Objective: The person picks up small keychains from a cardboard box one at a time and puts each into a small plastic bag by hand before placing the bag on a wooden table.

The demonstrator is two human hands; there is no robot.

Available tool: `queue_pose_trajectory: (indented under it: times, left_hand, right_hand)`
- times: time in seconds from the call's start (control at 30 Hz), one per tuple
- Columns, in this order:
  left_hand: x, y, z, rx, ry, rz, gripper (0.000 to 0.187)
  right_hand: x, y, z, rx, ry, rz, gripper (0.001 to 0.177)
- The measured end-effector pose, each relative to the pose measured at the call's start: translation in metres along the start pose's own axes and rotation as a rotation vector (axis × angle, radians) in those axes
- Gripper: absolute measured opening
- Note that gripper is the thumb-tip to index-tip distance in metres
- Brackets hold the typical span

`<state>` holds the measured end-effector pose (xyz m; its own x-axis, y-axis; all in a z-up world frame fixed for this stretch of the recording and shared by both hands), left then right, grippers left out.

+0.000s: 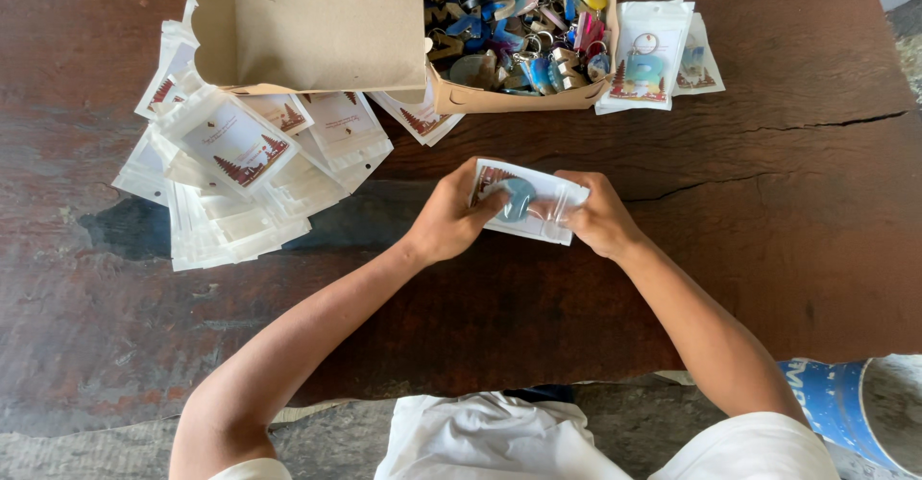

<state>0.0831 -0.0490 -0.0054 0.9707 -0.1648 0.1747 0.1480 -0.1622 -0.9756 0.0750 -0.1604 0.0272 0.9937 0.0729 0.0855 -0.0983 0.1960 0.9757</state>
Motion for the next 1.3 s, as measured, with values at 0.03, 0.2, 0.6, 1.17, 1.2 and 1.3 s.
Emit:
queue_pose_trajectory:
  times: [0.03, 0.2, 0.6, 1.17, 1.2, 1.3]
  left_hand:
    - [0.0, 0.002, 0.0, -0.001, -0.002, -0.002, 0.021]
    - [-0.001, 0.008, -0.004, -0.003, 0.056, -0.016, 0.024]
    - [0.003, -0.026, 0.007, -0.196, -0.111, 0.116, 0.01]
    - [-0.003, -0.016, -0.003, 0.016, -0.043, 0.041, 0.018]
    - [-0.005, -0.022, -0.004, 0.083, -0.05, -0.029, 0.014]
    - [-0.003, -0.004, 0.003, 0.185, -0.086, -0.115, 0.012]
  right_hand:
    - [0.001, -0.001, 0.001, -0.002, 0.001, 0.001, 0.019]
    - [-0.002, 0.0, 0.001, -0.086, -0.02, 0.017, 0.02]
    - [0.005, -0.04, 0.013, 0.455, -0.066, -0.166, 0.026]
    - [0.001, -0.026, 0.019, 0.074, -0.149, -0.02, 0.02]
    - [-0.003, -0.012, 0.004, -0.041, -0.064, 0.023, 0.023]
    - [-0.004, -0.026, 0.001, -0.143, -0.053, 0.06, 0.021]
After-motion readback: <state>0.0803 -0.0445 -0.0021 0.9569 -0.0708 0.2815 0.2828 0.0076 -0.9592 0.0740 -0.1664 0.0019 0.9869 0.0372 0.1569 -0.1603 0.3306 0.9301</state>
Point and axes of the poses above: each hand's wrist, its own x-axis towards the middle knuckle, its own z-axis out of the back of the hand, y = z × x, the point moved 10 cm from there along x, towards the middle knuckle, and after that the axes turned 14 degrees about -y, right-handed, at the moved point
